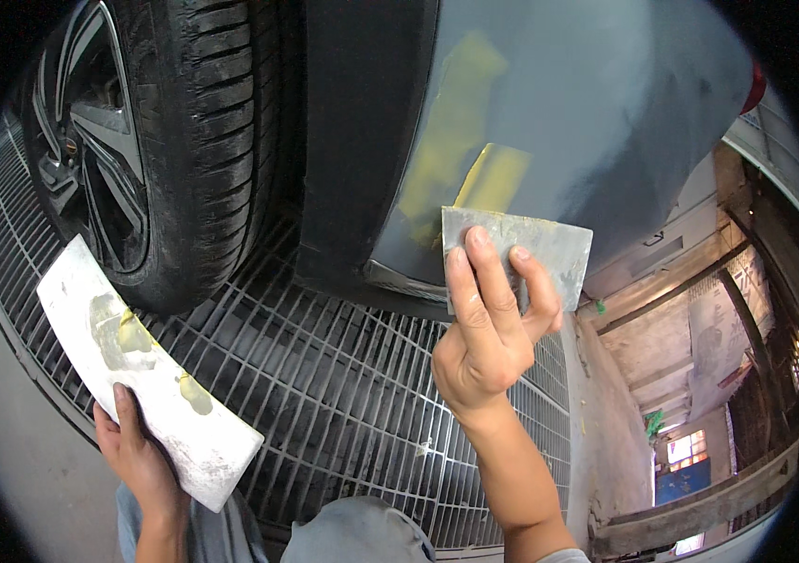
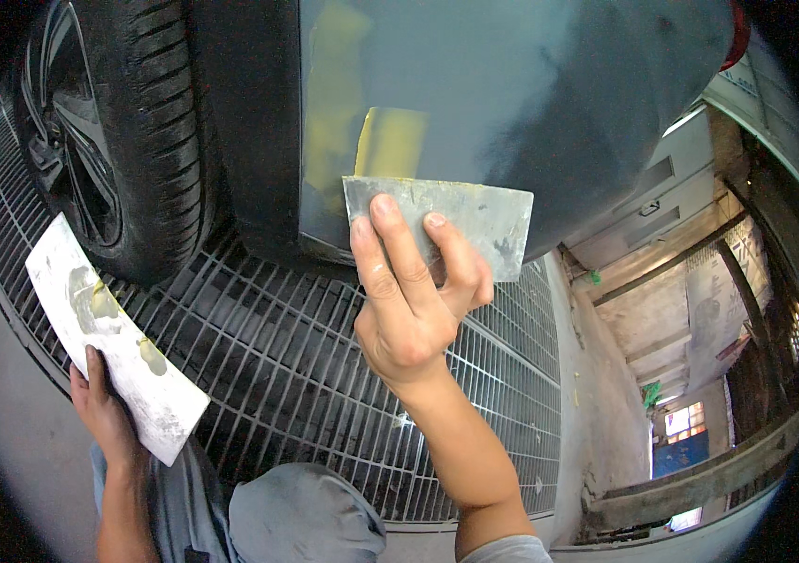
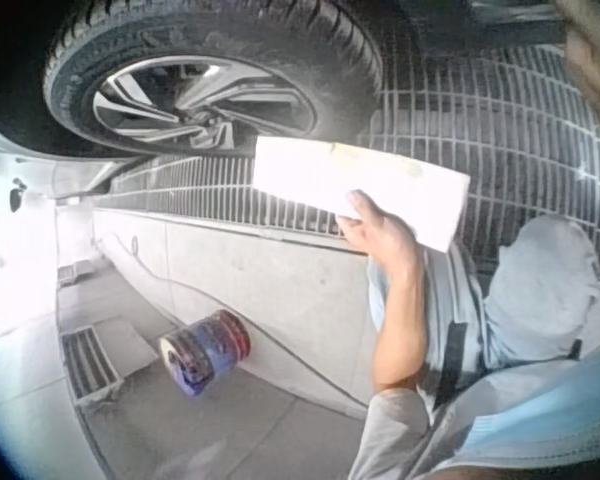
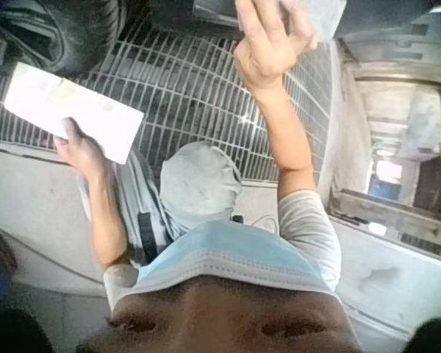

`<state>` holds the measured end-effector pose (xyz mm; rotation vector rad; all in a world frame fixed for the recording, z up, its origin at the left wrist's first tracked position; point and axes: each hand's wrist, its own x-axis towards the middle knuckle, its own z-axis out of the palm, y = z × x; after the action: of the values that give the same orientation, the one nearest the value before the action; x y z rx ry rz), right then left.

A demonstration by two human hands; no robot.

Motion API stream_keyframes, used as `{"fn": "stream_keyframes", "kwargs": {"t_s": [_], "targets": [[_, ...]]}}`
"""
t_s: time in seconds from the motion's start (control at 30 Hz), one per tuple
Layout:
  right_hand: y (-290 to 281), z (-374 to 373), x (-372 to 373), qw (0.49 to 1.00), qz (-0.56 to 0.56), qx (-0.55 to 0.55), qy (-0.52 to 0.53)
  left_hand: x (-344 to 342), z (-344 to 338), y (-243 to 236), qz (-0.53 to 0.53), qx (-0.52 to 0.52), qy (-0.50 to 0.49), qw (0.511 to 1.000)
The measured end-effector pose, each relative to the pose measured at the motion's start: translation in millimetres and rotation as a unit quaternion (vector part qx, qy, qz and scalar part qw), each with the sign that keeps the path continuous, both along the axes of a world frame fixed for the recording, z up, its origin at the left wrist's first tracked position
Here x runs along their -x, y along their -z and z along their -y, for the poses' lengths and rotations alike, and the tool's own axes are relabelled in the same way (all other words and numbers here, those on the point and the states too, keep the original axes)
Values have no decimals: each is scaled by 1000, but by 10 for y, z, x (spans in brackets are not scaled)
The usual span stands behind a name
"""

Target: The person applies yellow body filler to a car's rear bumper using a metal spreader and a smaller scraper. They repeatedly scoop filler from the spreader and smooth it onto the surface, working along the bumper's edge and wheel arch.

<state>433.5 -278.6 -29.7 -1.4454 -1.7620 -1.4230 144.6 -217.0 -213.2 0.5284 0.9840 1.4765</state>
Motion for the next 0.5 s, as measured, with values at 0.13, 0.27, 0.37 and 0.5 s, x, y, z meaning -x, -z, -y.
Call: {"fn": "stream_keyframes", "kwargs": {"t_s": [0.13,0.27,0.37,0.5], "targets": [[159,55,-53,1000,-8,6,8,4,17,-41,-21,-1,-6,1000],[291,99,-98,1000,-20,20,14,-14,75,-95,-36,-33,-6,999],[347,108,-97,999,-22,24,15,-38,118,-157,-47,-46,-3,998],[262,300,100,996,-39,64,49,-150,166,-296,-64,-64,-9,996]]}}
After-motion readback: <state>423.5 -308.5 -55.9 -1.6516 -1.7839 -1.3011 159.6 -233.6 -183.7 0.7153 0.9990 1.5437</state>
